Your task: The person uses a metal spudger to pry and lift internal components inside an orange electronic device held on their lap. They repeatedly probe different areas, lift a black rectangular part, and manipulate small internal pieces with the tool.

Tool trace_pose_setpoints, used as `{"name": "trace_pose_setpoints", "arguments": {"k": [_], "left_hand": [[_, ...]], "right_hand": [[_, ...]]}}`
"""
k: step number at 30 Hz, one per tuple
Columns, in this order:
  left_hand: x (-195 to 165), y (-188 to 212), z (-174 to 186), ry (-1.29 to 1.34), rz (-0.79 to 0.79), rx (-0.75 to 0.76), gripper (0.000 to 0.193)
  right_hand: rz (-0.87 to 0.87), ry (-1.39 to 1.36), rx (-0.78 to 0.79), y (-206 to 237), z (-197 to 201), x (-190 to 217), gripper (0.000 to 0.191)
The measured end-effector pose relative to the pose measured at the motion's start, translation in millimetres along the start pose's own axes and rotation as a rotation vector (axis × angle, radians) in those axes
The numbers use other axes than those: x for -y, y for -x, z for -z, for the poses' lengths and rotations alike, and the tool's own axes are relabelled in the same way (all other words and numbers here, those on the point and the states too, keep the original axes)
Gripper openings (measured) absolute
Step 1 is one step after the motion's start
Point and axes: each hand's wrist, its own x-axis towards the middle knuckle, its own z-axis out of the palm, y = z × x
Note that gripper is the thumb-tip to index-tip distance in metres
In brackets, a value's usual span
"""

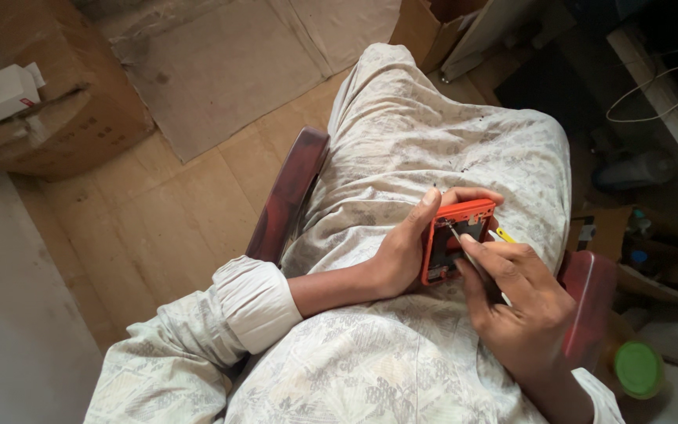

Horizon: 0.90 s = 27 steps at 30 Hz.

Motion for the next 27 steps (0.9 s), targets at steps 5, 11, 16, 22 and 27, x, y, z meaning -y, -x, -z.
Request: {"name": "trace_pose_setpoints", "arguments": {"k": [5,11,16,22,27], "left_hand": [[-2.1,0.1,-2.7,0.049,0.038,-0.014,0.074],[-1.6,0.1,-2.3,0.044,0.036,-0.003,0.073],[-1.8,-0.6,-1.3,0.038,0.057,-0.003,0.075],[0.0,-0.9,0.4,0.072,0.085,-0.001,0.075],[1.3,-0.8,0.9,0.072,0.086,-0.011,0.076]], "right_hand": [[0.034,0.125,-0.004,1.3,0.7,-4.3,0.030],[-0.039,0.140,0.003,5.7,-0.8,-4.7,0.032],[-0.044,0.094,-0.041,7.1,-2.4,-5.5,0.032],[-0.007,0.130,-0.024,7.9,-2.9,-8.5,0.023],[-0.020,0.127,-0.019,8.7,-3.5,-6.3,0.029]]}}
